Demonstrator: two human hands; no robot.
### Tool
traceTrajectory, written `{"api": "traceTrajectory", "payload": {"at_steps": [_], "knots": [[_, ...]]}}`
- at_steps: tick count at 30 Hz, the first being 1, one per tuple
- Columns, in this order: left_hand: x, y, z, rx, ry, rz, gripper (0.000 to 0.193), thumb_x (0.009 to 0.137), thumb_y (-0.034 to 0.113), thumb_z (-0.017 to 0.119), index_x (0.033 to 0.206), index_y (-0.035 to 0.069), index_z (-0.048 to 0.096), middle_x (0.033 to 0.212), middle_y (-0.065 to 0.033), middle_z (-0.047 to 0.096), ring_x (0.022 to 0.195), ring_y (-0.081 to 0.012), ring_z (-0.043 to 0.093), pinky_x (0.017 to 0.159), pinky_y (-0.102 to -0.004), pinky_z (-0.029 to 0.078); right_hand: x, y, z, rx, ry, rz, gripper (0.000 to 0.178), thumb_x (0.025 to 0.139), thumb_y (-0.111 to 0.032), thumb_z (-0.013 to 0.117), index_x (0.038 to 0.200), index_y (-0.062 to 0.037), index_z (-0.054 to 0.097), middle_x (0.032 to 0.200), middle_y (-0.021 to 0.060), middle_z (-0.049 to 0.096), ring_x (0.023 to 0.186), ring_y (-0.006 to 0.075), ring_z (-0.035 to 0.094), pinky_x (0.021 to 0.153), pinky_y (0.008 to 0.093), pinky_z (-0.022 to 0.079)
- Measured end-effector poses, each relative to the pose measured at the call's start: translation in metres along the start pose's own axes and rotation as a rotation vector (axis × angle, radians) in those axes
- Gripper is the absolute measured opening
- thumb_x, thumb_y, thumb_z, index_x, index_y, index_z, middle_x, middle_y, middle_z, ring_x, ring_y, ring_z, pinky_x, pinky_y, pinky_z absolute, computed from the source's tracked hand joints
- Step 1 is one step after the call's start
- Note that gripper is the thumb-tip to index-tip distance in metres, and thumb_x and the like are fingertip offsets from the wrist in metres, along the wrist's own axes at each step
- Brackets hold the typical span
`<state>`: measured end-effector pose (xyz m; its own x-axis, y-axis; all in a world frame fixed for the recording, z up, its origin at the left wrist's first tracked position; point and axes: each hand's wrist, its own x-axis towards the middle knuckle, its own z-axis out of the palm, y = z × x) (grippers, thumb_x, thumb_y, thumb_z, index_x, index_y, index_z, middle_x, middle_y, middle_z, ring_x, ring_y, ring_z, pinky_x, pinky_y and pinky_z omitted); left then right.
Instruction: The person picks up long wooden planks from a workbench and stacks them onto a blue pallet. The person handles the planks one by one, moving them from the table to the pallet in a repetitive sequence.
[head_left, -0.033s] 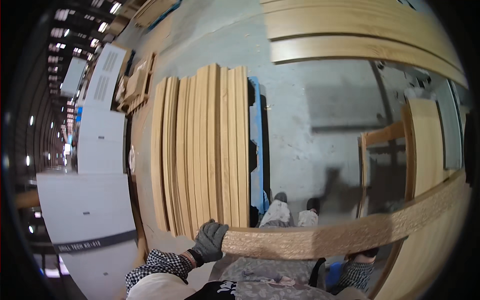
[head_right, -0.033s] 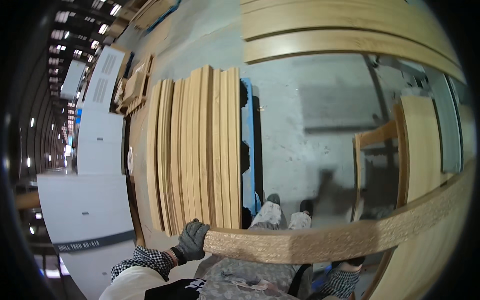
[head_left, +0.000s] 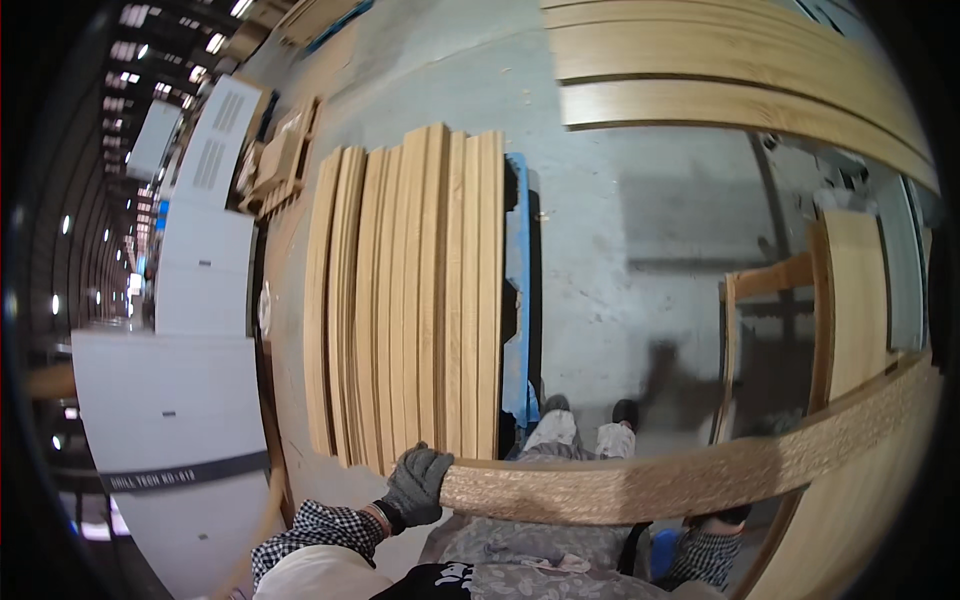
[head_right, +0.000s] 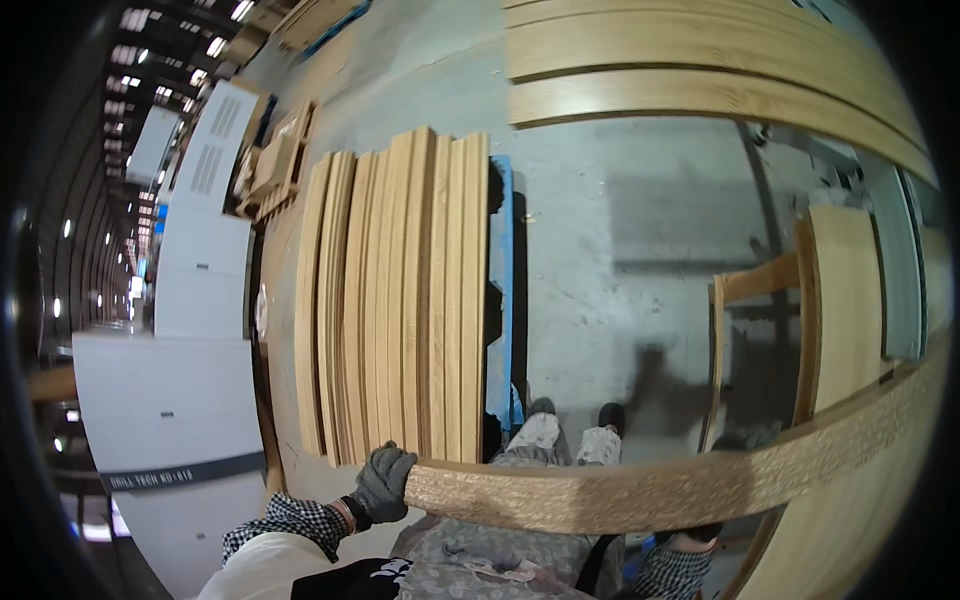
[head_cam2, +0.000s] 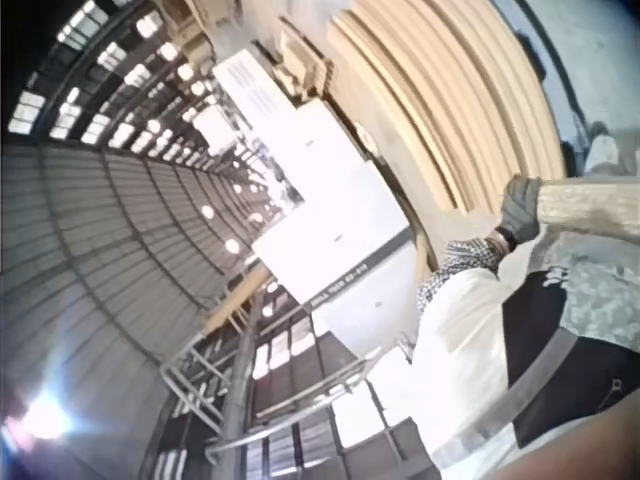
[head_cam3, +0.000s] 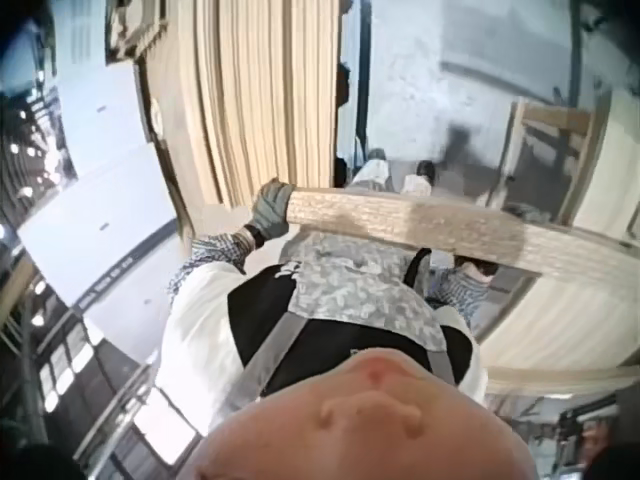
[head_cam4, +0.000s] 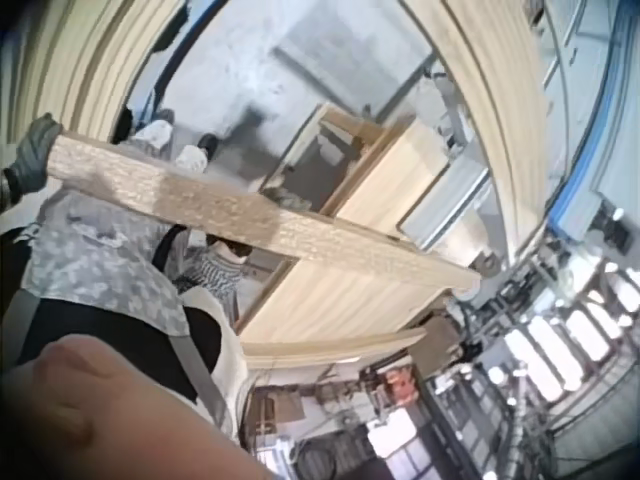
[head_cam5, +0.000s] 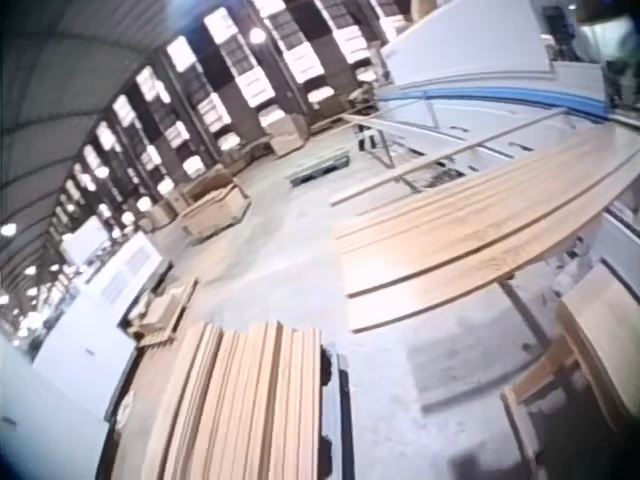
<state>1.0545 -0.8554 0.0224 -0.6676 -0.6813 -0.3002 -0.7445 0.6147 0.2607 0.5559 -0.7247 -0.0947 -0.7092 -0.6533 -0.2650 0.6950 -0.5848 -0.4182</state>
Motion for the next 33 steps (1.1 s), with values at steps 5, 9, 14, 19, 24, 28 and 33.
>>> {"api": "traceTrajectory", "payload": {"at_steps": [5,9,14,19,24,28,33], "knots": [[-0.071,-0.027,0.053,-0.086,0.139,-0.136,0.054,0.06,0.008,0.065,0.111,0.003,0.049,0.098,-0.0169,0.052,0.097,-0.0374,0.051,0.098,-0.0568,0.036,-0.03,0.029,0.055,0.013,-0.179,0.075,0.068,0.083,-0.047,0.06,0.132,-0.0036,0.041,0.126,0.0179,0.05,0.115,0.0305,0.05,0.103,0.0456,0.037],[-0.105,-0.022,0.091,-0.171,0.27,-0.199,0.054,0.062,0.011,0.066,0.112,0.003,0.046,0.1,-0.0171,0.052,0.097,-0.0378,0.051,0.098,-0.0575,0.035,-0.054,0.062,0.118,0.026,-0.406,0.198,0.069,0.082,-0.046,0.064,0.131,-0.0035,0.041,0.123,0.0176,0.052,0.113,0.0297,0.052,0.102,0.0452,0.038],[-0.167,-0.033,0.159,-0.268,0.354,-0.3,0.055,0.062,0.012,0.067,0.112,0.002,0.046,0.104,-0.0177,0.052,0.096,-0.0379,0.051,0.096,-0.0584,0.035,-0.11,0.127,0.201,0.029,-0.7,0.355,0.069,0.08,-0.044,0.067,0.13,-0.0032,0.041,0.119,0.0171,0.054,0.11,0.0286,0.055,0.101,0.0447,0.04],[-0.253,-0.036,0.189,-0.448,0.333,-0.483,0.057,0.062,0.011,0.065,0.115,-0.002,0.047,0.104,-0.0223,0.055,0.096,-0.0441,0.052,0.098,-0.0569,0.036,-0.147,0.192,0.145,-0.159,-0.549,0.608,0.075,0.081,-0.05,0.066,0.134,-0.0048,0.038,0.12,0.0155,0.054,0.109,0.0309,0.056,0.098,0.045,0.044],[-0.371,-0.027,0.255,-0.585,0.255,-0.685,0.056,0.055,0.014,0.071,0.107,0.001,0.055,0.097,-0.0188,0.06,0.094,-0.0386,0.056,0.083,-0.0495,0.045,-0.24,0.302,0.201,-0.312,-0.383,0.687,0.079,0.076,-0.06,0.063,0.132,-0.0066,0.043,0.12,0.0182,0.056,0.11,0.0356,0.056,0.097,0.0535,0.044],[-0.425,-0.002,0.276,-0.73,0.039,-0.825,0.065,0.07,0.013,0.061,0.13,0.0,0.041,0.116,-0.026,0.052,0.107,-0.0461,0.046,0.092,-0.0517,0.039,-0.255,0.364,0.171,-0.269,-0.261,1.089,0.076,0.077,-0.05,0.067,0.132,-0.0046,0.042,0.121,0.0217,0.054,0.112,0.0365,0.055,0.096,0.0511,0.046],[-0.391,0.001,0.246,-1.042,-0.066,-0.945,0.07,0.069,0.015,0.064,0.133,0.001,0.038,0.119,-0.0267,0.051,0.111,-0.0466,0.046,0.093,-0.0519,0.041,-0.206,0.433,0.082,-0.393,-0.041,1.246,0.066,0.083,-0.04,0.065,0.133,-0.0023,0.041,0.126,0.0225,0.052,0.114,0.0399,0.051,0.1,0.0521,0.04]]}}
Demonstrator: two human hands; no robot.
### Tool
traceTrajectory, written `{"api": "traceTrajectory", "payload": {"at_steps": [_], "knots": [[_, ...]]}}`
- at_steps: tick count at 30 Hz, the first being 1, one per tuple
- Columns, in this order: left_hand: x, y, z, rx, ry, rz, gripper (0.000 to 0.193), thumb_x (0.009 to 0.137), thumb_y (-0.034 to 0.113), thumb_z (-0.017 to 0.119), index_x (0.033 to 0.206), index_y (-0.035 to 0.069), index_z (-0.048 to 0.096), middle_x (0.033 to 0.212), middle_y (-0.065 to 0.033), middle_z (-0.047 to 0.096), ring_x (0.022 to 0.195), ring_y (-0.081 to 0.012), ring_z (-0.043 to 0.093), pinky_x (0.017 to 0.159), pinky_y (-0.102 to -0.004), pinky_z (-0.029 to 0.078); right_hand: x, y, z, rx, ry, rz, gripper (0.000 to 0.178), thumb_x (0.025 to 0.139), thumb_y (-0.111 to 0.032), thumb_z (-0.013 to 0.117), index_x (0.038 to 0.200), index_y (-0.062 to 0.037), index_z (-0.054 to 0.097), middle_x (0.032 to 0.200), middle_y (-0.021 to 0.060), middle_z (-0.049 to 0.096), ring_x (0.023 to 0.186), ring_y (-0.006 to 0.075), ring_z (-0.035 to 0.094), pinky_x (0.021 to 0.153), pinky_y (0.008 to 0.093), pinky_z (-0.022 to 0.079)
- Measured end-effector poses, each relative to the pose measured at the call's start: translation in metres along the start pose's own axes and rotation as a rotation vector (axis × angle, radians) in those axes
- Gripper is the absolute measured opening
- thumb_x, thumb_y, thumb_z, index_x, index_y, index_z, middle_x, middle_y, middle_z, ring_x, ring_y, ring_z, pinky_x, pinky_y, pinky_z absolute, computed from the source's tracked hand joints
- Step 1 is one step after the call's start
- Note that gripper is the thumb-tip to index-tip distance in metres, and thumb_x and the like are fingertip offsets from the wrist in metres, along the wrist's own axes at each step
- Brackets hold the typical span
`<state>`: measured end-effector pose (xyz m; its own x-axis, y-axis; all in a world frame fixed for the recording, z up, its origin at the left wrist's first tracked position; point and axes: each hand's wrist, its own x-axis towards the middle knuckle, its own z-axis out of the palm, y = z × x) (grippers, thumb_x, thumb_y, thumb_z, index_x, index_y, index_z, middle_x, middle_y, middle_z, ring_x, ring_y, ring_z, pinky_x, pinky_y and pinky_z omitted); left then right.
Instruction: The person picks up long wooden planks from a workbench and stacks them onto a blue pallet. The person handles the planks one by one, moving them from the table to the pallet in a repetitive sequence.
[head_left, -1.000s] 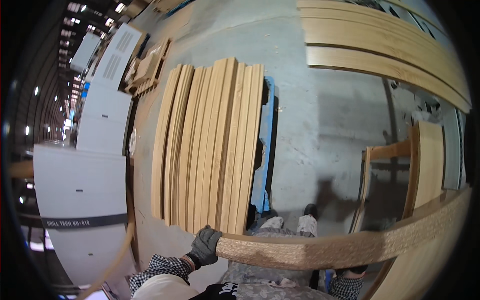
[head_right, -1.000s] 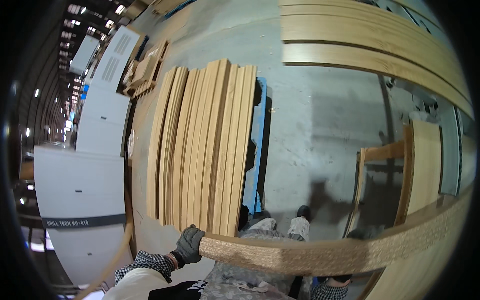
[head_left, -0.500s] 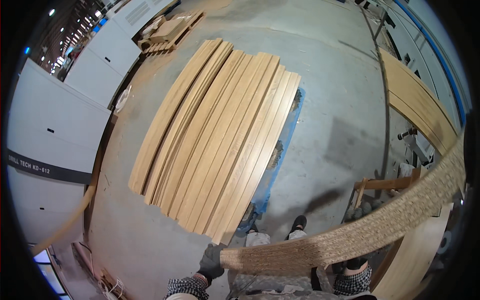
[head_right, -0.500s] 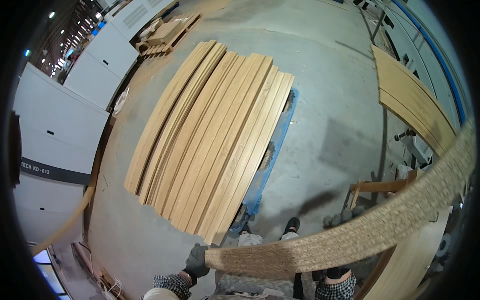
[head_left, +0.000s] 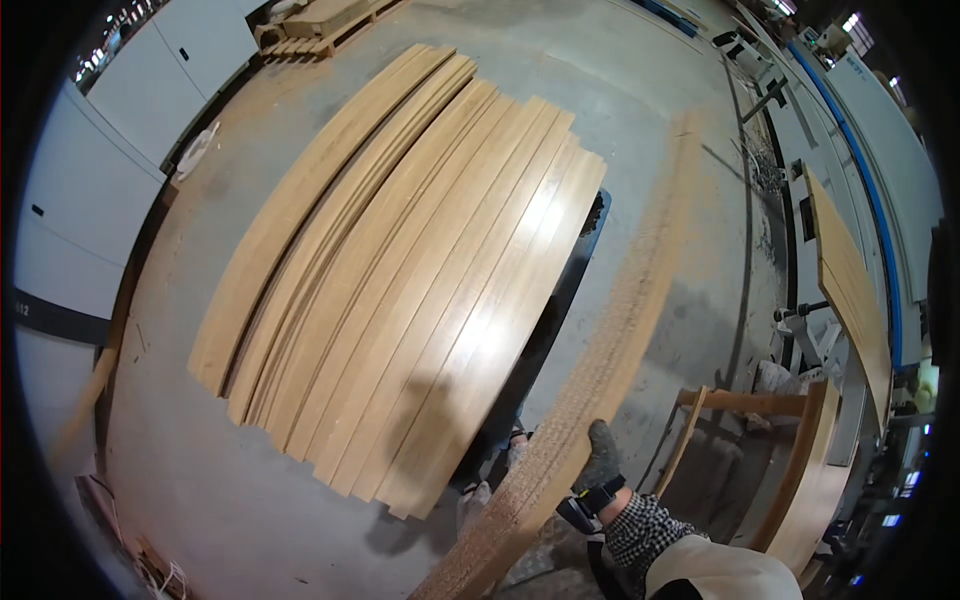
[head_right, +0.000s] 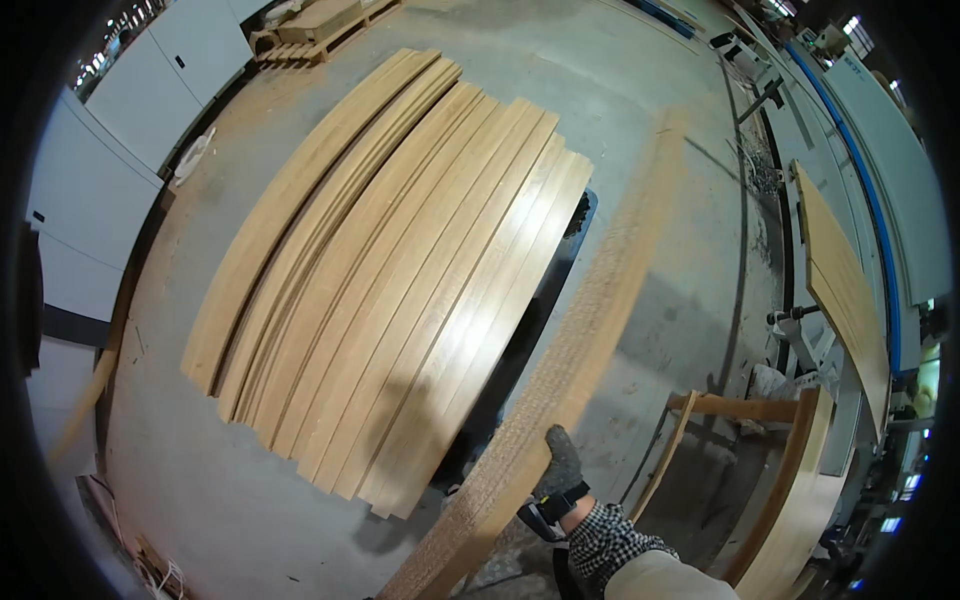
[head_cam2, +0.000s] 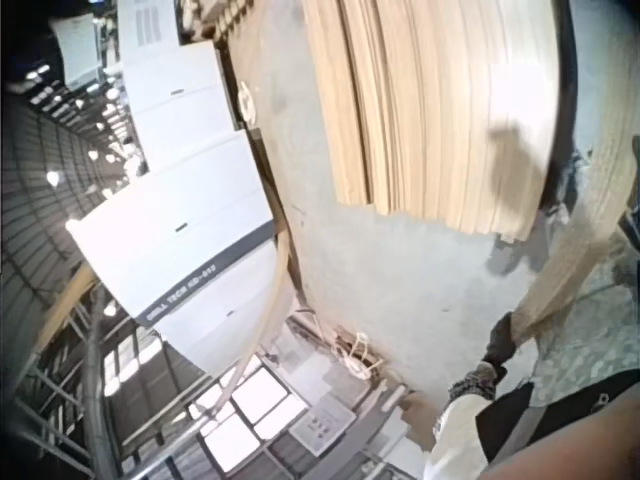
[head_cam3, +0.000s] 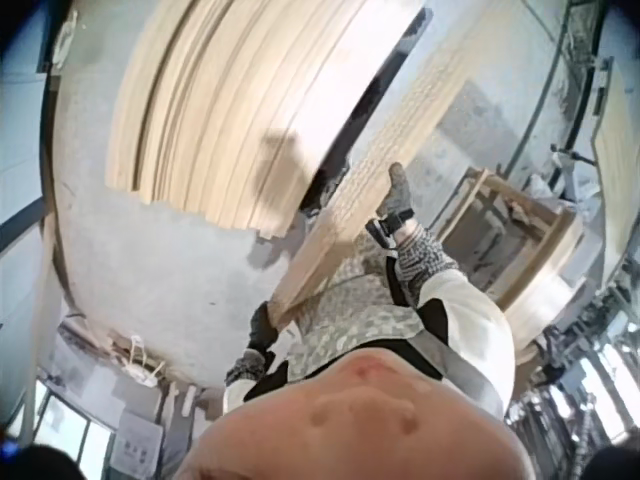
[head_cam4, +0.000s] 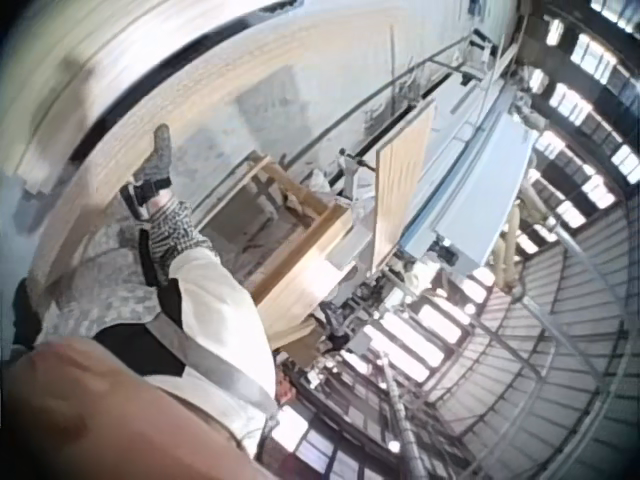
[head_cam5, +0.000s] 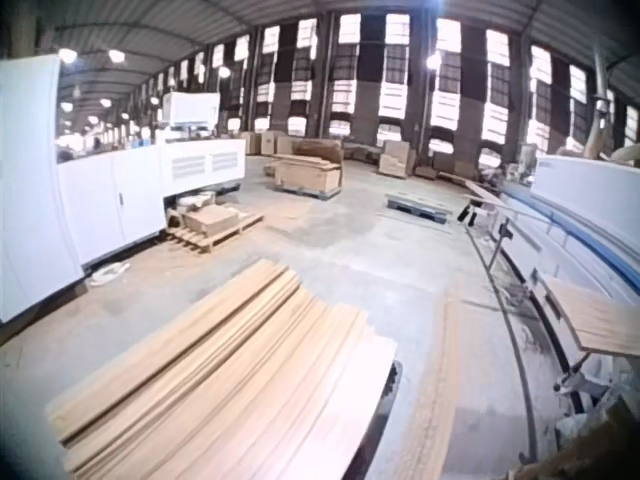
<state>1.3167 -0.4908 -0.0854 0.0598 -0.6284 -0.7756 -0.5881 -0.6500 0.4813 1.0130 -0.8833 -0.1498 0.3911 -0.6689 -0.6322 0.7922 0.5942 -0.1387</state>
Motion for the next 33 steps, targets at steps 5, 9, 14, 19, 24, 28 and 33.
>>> {"api": "traceTrajectory", "payload": {"at_steps": [5,9,14,19,24,28,33], "knots": [[0.071,-0.011,0.041,-0.15,0.023,-0.044,0.067,0.068,0.017,0.07,0.128,0.001,0.045,0.114,-0.0238,0.057,0.107,-0.0404,0.053,0.089,-0.0488,0.044,0.119,-0.012,-0.033,-0.213,0.268,0.011,0.062,0.083,-0.038,0.066,0.13,-0.0019,0.045,0.123,0.0196,0.055,0.111,0.036,0.054,0.098,0.0499,0.043],[0.144,0.012,0.039,-0.528,-0.036,-0.104,0.064,0.065,0.012,0.073,0.123,0.0,0.05,0.113,-0.0178,0.061,0.106,-0.0308,0.057,0.091,-0.0431,0.045,0.204,-0.032,-0.066,-0.335,0.202,0.007,0.06,0.083,-0.037,0.067,0.129,-0.0049,0.046,0.119,0.018,0.058,0.105,0.033,0.058,0.092,0.0471,0.048],[0.191,-0.007,0.045,-0.531,-0.065,-0.211,0.079,0.058,0.007,0.065,0.134,0.001,0.042,0.129,-0.0183,0.051,0.123,-0.0318,0.045,0.104,-0.0423,0.036,0.265,-0.035,-0.072,-0.456,0.311,0.091,0.059,0.079,-0.039,0.072,0.126,-0.0091,0.049,0.112,0.0137,0.06,0.099,0.0308,0.061,0.083,0.0516,0.052],[0.236,-0.033,0.023,-0.329,-0.04,-0.053,0.03,0.076,0.025,0.063,0.097,0.005,0.058,0.094,-0.0158,0.064,0.093,-0.0361,0.061,0.083,-0.0439,0.047,0.296,-0.017,-0.061,-0.496,0.283,0.067,0.06,0.077,-0.041,0.073,0.124,-0.0123,0.05,0.111,0.0124,0.061,0.099,0.0304,0.061,0.082,0.0533,0.052],[0.259,-0.012,-0.029,-0.27,-0.102,-0.199,0.077,0.058,0.021,0.073,0.129,0.002,0.048,0.126,-0.0225,0.053,0.12,-0.0377,0.048,0.102,-0.0411,0.038,0.318,-0.004,-0.052,-0.575,0.243,0.034,0.06,0.079,-0.042,0.072,0.126,-0.0119,0.048,0.116,0.0123,0.059,0.103,0.0316,0.058,0.089,0.0539,0.048],[0.266,-0.067,0.008,-0.029,0.227,-0.277,0.061,0.069,0.01,0.065,0.127,0.0,0.049,0.122,-0.0233,0.055,0.115,-0.0401,0.051,0.097,-0.0446,0.043,0.349,-0.005,-0.077,-1.071,0.157,-0.053,0.062,0.083,-0.038,0.067,0.132,-0.0079,0.044,0.127,0.0121,0.053,0.116,0.0288,0.05,0.1,0.0437,0.04],[0.261,-0.054,0.035,-0.161,0.489,-0.512,0.062,0.073,0.014,0.066,0.128,-0.003,0.045,0.13,-0.025,0.048,0.124,-0.0397,0.042,0.102,-0.0445,0.038,0.399,0.002,-0.113,-1.003,0.245,-0.112,0.041,0.093,-0.024,0.055,0.129,-0.0051,0.051,0.131,0.0098,0.052,0.116,0.0238,0.05,0.099,0.0348,0.042]]}}
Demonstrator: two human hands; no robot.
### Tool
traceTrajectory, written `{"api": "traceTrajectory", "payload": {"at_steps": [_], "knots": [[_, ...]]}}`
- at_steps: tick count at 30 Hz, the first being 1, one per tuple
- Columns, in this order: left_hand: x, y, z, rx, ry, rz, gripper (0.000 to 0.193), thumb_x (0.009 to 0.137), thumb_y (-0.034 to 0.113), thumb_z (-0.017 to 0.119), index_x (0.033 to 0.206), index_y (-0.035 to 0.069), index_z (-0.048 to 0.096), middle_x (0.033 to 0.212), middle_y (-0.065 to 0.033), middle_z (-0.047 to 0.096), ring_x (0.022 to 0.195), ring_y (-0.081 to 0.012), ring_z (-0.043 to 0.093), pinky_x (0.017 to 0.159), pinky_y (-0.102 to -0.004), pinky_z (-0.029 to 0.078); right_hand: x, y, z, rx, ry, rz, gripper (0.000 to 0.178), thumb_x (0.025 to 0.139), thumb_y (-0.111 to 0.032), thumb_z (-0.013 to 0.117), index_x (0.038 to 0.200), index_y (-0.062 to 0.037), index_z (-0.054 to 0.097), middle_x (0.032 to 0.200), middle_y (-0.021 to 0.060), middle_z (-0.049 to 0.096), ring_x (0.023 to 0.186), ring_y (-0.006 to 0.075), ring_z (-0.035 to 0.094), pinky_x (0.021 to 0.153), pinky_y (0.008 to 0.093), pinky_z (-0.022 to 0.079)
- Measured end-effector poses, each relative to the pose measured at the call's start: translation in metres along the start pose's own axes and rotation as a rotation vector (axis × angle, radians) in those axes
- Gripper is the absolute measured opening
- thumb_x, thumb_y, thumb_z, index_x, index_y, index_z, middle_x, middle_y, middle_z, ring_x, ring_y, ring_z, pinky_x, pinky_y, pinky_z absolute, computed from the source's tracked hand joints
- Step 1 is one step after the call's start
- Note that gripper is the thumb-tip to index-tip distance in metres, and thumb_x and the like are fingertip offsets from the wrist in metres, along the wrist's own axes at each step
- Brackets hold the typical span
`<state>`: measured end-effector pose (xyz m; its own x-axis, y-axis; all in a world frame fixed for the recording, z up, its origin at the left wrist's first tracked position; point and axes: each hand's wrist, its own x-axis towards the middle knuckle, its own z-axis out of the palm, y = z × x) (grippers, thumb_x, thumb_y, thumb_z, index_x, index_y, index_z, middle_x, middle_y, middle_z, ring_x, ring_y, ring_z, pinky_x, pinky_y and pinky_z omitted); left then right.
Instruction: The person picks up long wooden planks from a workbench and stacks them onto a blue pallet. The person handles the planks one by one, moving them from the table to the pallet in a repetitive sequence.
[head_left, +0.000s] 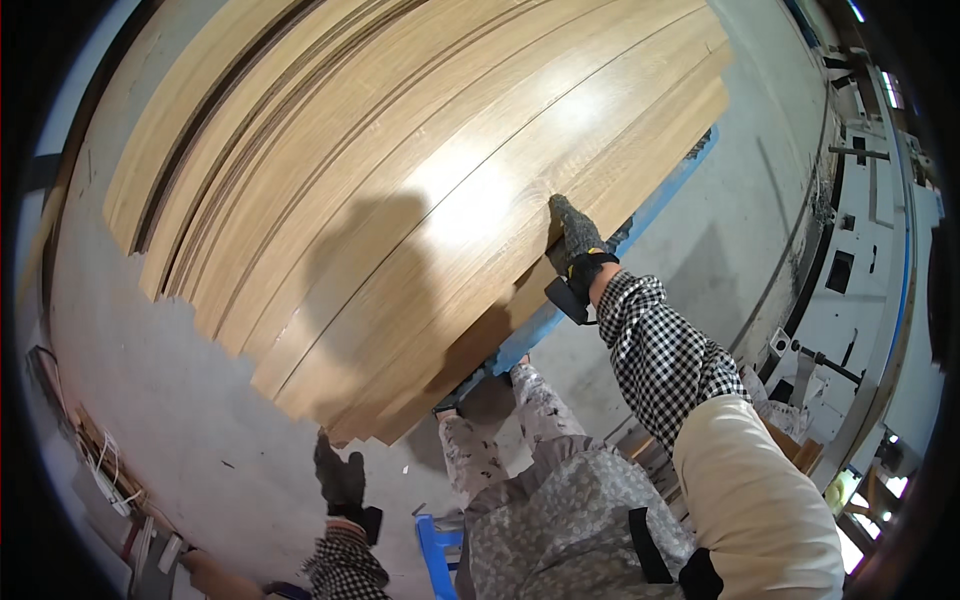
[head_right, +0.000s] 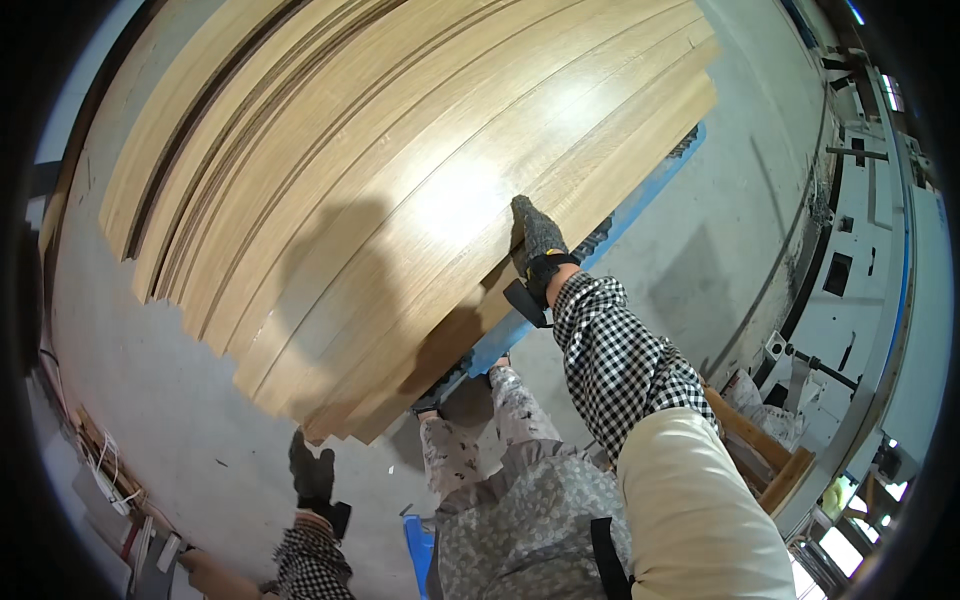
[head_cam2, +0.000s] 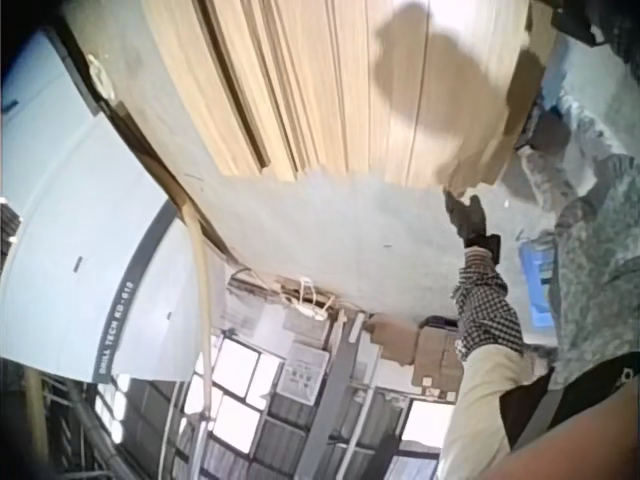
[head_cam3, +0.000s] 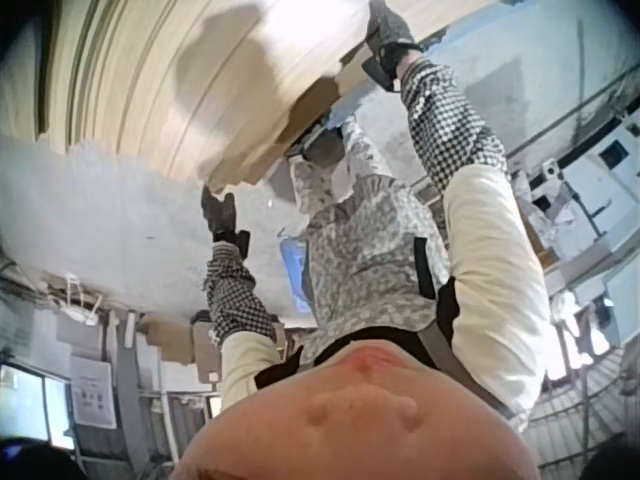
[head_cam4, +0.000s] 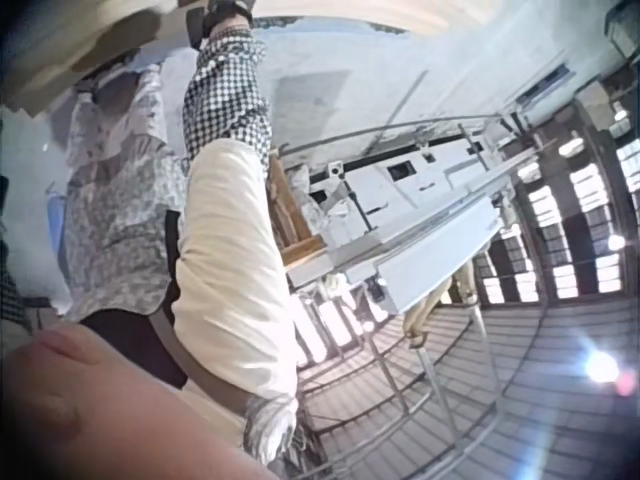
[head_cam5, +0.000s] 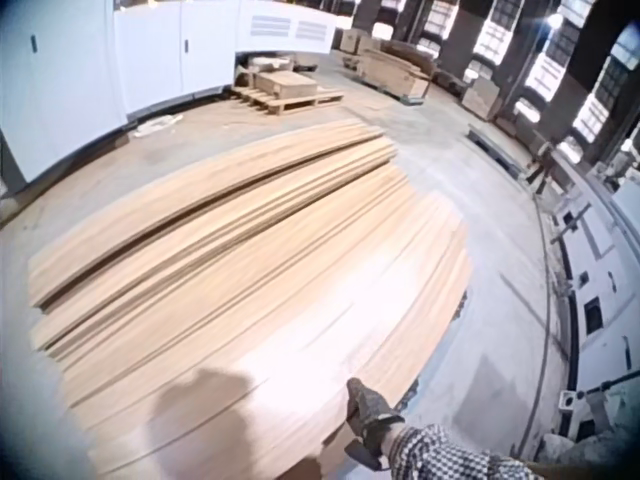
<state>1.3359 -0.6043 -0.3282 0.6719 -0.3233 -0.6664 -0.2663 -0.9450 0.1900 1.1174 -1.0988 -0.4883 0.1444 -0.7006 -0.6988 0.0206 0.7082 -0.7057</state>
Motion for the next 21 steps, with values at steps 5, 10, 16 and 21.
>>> {"api": "traceTrajectory", "payload": {"at_steps": [5,10,16,21], "knots": [[-0.081,-0.077,0.08,0.095,-0.289,0.384,0.047,0.085,0.027,0.06,0.118,-0.006,0.055,0.123,-0.0272,0.053,0.117,-0.0396,0.049,0.099,-0.0463,0.039,-0.02,-0.022,0.008,-0.076,-0.108,0.122,0.037,0.095,-0.025,0.047,0.127,-0.0054,0.053,0.127,0.01,0.055,0.114,0.0202,0.053,0.095,0.0319,0.044],[-0.144,-0.057,0.106,-0.347,-0.816,0.03,0.045,0.082,0.034,0.061,0.112,0.0,0.06,0.112,-0.0218,0.062,0.106,-0.0353,0.058,0.093,-0.0423,0.045,-0.124,0.003,-0.05,-1.409,-0.275,-0.61,0.038,0.093,-0.033,0.047,0.116,-0.0057,0.059,0.119,0.0191,0.057,0.11,0.0316,0.054,0.096,0.0378,0.042],[-0.134,0.074,-0.024,-0.029,-0.652,0.264,0.047,0.08,0.022,0.06,0.121,-0.002,0.055,0.122,-0.0236,0.056,0.118,-0.0397,0.048,0.102,-0.0438,0.037,-0.335,0.063,-0.177,-1.43,-0.662,-0.575,0.033,0.096,-0.027,0.044,0.119,-0.0118,0.06,0.114,0.0129,0.062,0.106,0.0313,0.058,0.096,0.0377,0.042],[-0.092,0.024,-0.022,0.345,-0.489,0.89,0.031,0.089,0.02,0.052,0.115,0.007,0.061,0.118,-0.0217,0.058,0.114,-0.0386,0.051,0.099,-0.0444,0.039,-0.463,0.019,-0.259,-0.958,-0.118,0.104,0.036,0.086,-0.032,0.054,0.108,-0.0055,0.065,0.112,0.0148,0.063,0.107,0.032,0.057,0.093,0.0386,0.044]]}}
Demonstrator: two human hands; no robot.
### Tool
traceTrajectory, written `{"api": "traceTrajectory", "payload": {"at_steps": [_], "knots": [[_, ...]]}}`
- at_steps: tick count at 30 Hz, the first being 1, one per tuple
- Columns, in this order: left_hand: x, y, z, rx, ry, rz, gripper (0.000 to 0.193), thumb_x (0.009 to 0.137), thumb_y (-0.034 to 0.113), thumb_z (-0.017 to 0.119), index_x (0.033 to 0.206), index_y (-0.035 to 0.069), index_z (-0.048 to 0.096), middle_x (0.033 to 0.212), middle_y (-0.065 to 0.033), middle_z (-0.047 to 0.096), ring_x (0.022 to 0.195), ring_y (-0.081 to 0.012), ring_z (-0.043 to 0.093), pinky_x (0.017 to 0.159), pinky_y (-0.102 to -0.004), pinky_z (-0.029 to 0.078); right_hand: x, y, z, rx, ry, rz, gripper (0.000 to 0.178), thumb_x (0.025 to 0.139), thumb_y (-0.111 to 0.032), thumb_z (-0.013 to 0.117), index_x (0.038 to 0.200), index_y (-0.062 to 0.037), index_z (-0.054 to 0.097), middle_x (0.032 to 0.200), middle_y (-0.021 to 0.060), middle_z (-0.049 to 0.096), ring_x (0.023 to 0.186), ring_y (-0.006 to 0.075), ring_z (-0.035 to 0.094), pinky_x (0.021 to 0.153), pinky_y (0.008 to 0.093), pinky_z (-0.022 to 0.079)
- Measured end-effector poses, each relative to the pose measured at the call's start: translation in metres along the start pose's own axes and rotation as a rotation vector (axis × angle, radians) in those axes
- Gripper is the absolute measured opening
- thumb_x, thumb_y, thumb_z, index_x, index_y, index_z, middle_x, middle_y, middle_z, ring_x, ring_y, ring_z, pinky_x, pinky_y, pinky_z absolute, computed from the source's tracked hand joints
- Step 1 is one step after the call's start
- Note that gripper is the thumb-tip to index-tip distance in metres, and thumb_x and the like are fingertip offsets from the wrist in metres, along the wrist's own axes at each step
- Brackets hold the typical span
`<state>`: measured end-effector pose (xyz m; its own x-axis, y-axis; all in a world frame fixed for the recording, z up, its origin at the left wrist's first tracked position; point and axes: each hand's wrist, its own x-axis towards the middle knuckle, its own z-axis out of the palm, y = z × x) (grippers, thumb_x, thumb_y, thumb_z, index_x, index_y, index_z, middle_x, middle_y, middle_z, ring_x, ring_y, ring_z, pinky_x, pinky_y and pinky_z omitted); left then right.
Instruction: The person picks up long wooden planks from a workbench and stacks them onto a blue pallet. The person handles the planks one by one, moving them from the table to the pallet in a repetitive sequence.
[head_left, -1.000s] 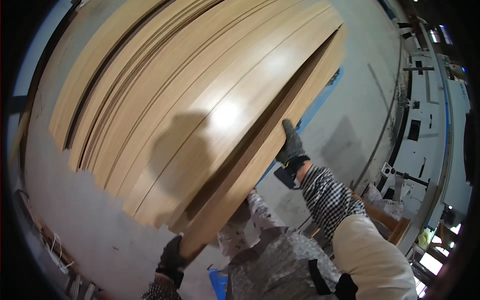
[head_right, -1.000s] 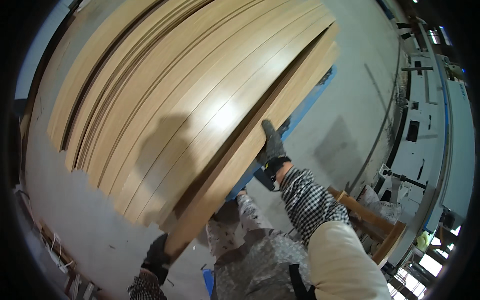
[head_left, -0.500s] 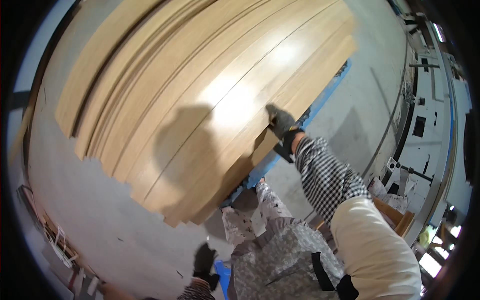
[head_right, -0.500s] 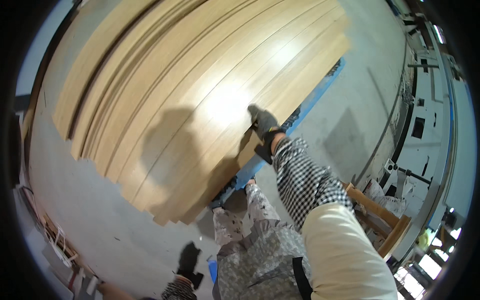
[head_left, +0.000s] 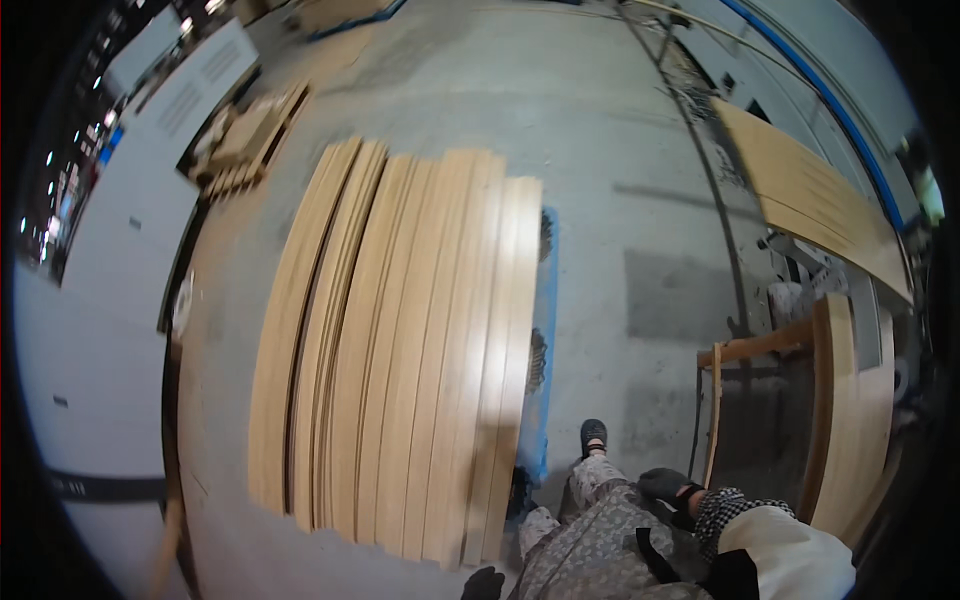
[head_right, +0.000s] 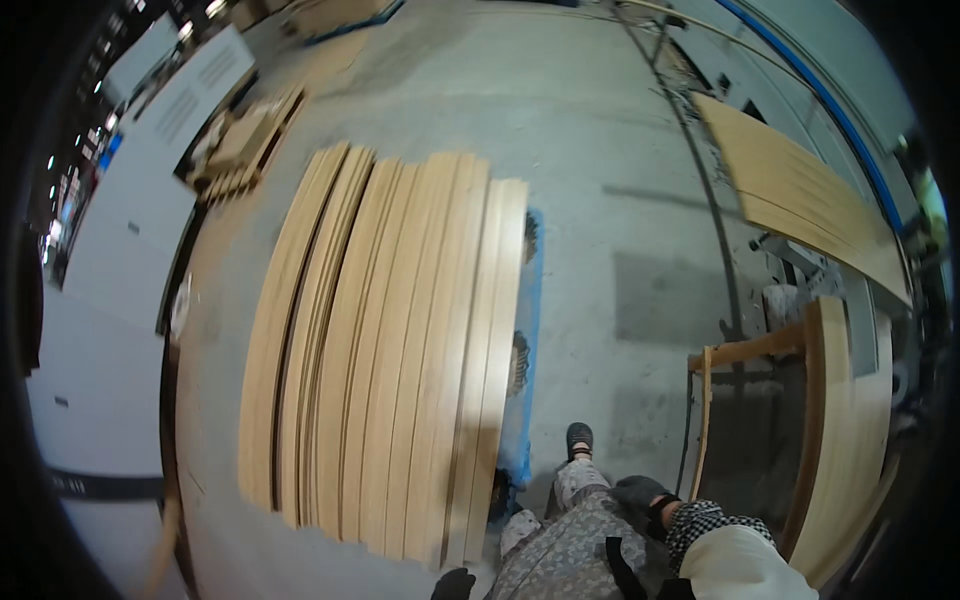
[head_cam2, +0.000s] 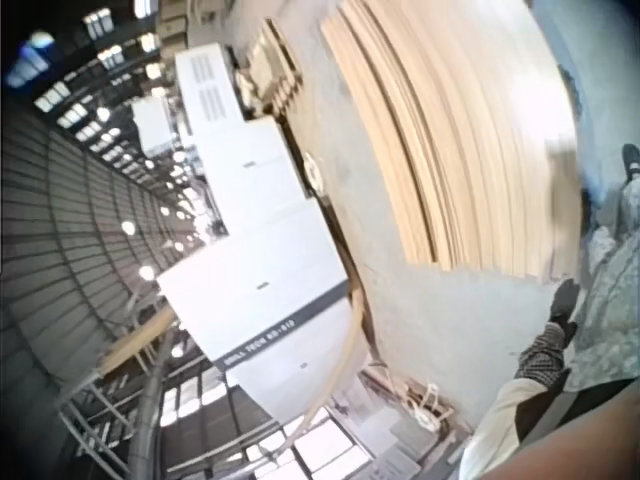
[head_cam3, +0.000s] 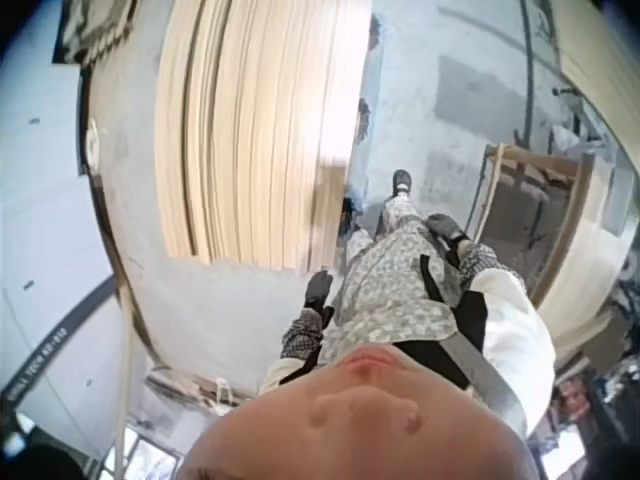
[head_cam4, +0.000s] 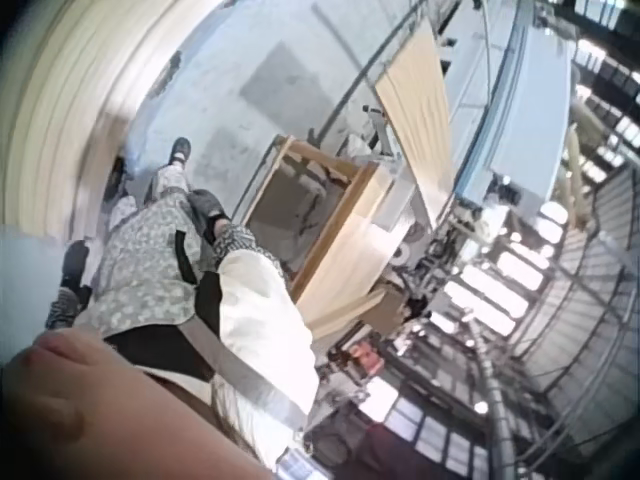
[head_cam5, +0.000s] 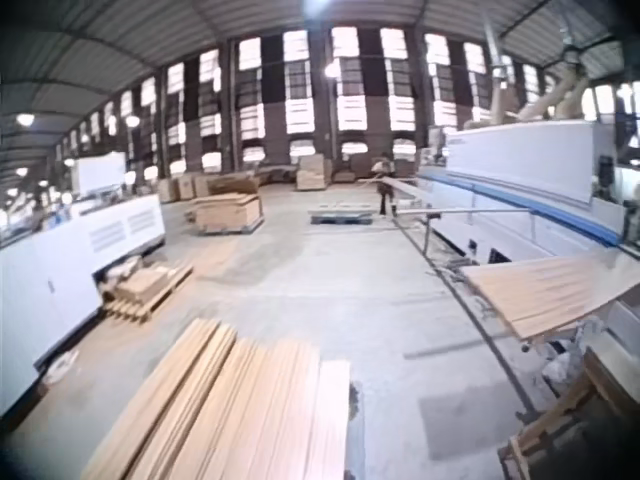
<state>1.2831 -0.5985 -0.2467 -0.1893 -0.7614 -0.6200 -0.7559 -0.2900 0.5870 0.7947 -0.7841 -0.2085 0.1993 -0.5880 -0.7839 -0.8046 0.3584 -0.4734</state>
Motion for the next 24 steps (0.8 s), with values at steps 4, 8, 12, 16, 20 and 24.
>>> {"api": "traceTrajectory", "payload": {"at_steps": [4,8,12,16,20,24], "knots": [[0.067,0.067,-0.017,0.012,-0.055,0.144,0.024,0.087,0.014,0.048,0.107,0.008,0.061,0.109,-0.0171,0.062,0.104,-0.033,0.057,0.091,-0.0432,0.043,-0.022,0.04,-0.034,0.63,0.201,-0.068,0.035,0.081,-0.02,0.059,0.114,-0.0088,0.062,0.117,0.0128,0.061,0.105,0.0306,0.058,0.091,0.0378,0.047],[0.158,0.21,-0.047,0.202,-0.116,0.191,0.02,0.089,0.015,0.047,0.09,0.004,0.063,0.09,-0.0149,0.067,0.085,-0.032,0.063,0.073,-0.0454,0.048,-0.059,-0.031,-0.166,-0.202,0.468,-0.34,0.036,0.084,-0.016,0.057,0.12,-0.0107,0.059,0.12,0.0123,0.059,0.108,0.0301,0.057,0.093,0.0387,0.046],[0.225,0.378,-0.118,-0.029,-0.172,0.055,0.044,0.084,0.032,0.06,0.117,0.002,0.06,0.108,-0.0159,0.065,0.102,-0.0307,0.062,0.089,-0.0369,0.048,-0.043,0.0,-0.216,-0.272,0.862,-0.571,0.035,0.089,-0.013,0.053,0.124,-0.0091,0.054,0.121,0.0128,0.057,0.108,0.0289,0.057,0.094,0.0385,0.046],[0.249,0.42,-0.137,-0.304,-0.119,-0.024,0.043,0.085,0.038,0.056,0.11,0.004,0.064,0.107,-0.0157,0.066,0.102,-0.0308,0.062,0.089,-0.0361,0.047,0.007,-0.02,-0.27,1.311,0.484,-0.733,0.031,0.088,-0.014,0.057,0.118,-0.0066,0.058,0.113,0.0132,0.06,0.106,0.0292,0.057,0.094,0.0358,0.045],[0.24,0.448,-0.165,0.03,-0.179,-0.085,0.042,0.087,0.033,0.054,0.112,0.001,0.062,0.107,-0.0191,0.065,0.104,-0.0307,0.061,0.09,-0.0359,0.046,-0.005,-0.153,-0.342,0.912,0.449,-0.654,0.031,0.09,-0.019,0.06,0.115,-0.0021,0.058,0.109,0.0148,0.06,0.105,0.0262,0.057,0.092,0.0323,0.046],[0.265,0.426,-0.177,-0.039,-0.292,-0.335,0.043,0.086,0.031,0.055,0.116,0.002,0.061,0.1,-0.0167,0.068,0.089,-0.0255,0.065,0.078,-0.0336,0.05,0.057,-0.22,-0.352,1.004,0.352,-0.85,0.037,0.091,-0.026,0.059,0.119,-0.001,0.056,0.112,0.0111,0.06,0.107,0.0246,0.056,0.094,0.0291,0.045]]}}
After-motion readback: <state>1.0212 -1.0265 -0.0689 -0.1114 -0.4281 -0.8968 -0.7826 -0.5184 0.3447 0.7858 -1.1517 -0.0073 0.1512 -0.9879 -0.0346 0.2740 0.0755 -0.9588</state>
